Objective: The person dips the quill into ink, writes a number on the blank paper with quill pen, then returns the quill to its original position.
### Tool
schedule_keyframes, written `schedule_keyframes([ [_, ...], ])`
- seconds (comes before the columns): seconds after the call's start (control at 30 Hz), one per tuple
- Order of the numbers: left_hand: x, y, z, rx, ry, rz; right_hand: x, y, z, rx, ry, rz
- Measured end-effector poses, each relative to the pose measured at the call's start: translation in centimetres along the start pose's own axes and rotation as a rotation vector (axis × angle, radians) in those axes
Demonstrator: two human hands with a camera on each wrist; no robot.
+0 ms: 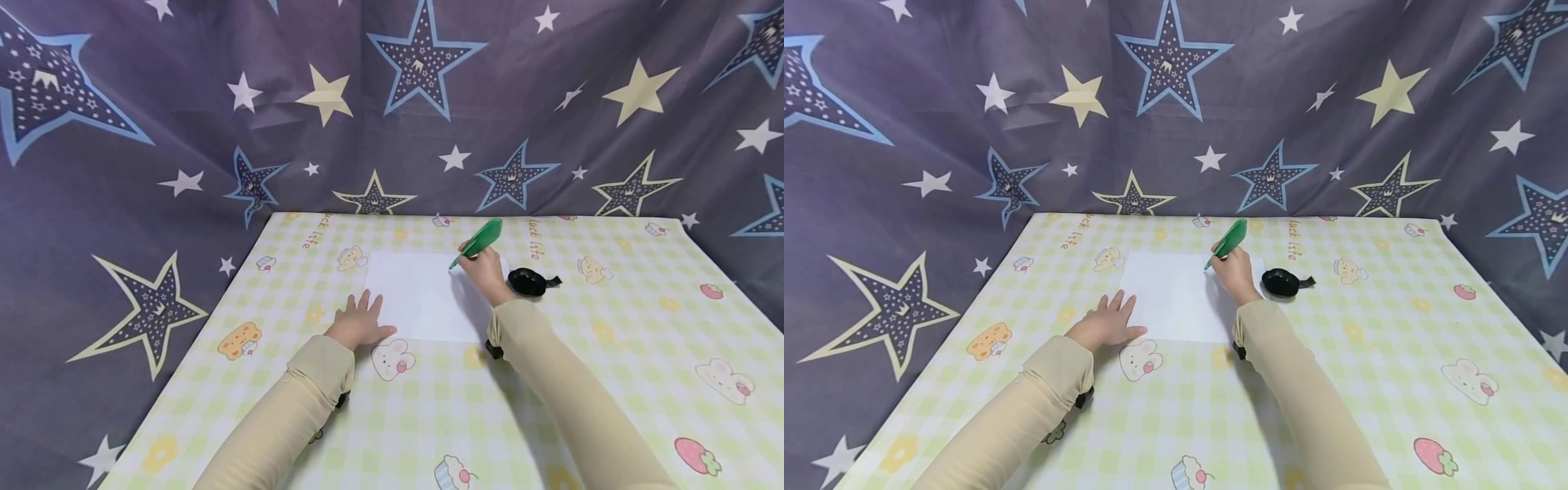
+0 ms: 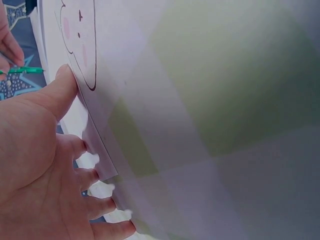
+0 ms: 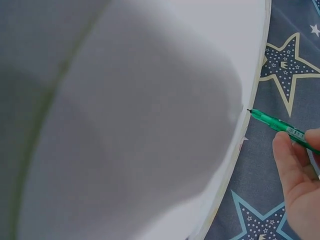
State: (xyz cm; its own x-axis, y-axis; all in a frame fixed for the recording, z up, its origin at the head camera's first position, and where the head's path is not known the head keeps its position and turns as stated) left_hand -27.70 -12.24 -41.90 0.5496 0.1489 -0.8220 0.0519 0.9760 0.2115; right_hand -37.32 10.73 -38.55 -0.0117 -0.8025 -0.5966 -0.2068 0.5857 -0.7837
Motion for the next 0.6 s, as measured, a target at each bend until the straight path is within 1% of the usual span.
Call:
schedule_keyframes([
  [0.43,0.01,-0.01,0.04,-0.01,0.002,-0.007,0.27,0.35,-0.33,0.02,-0.034,0.007],
  [0.6,-0.09,0.09,0.2,-0.01,-0.001,-0.004,0.28,0.37,-0.34,0.004,-0.039,0.011],
])
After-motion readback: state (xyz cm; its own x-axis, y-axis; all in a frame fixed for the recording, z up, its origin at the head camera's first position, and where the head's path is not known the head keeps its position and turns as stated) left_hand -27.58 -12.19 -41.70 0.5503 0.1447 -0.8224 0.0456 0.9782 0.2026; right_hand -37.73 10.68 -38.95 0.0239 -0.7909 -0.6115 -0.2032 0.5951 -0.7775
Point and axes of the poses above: each hand's wrist, its own z-axis away from the middle knuckle, its own x-axis out of the palm, y = z × x, the point moved 5 cm from there along -z, towards the middle knuckle, and after that the axes turned 9 degrees about -y, right-handed, at the moved point
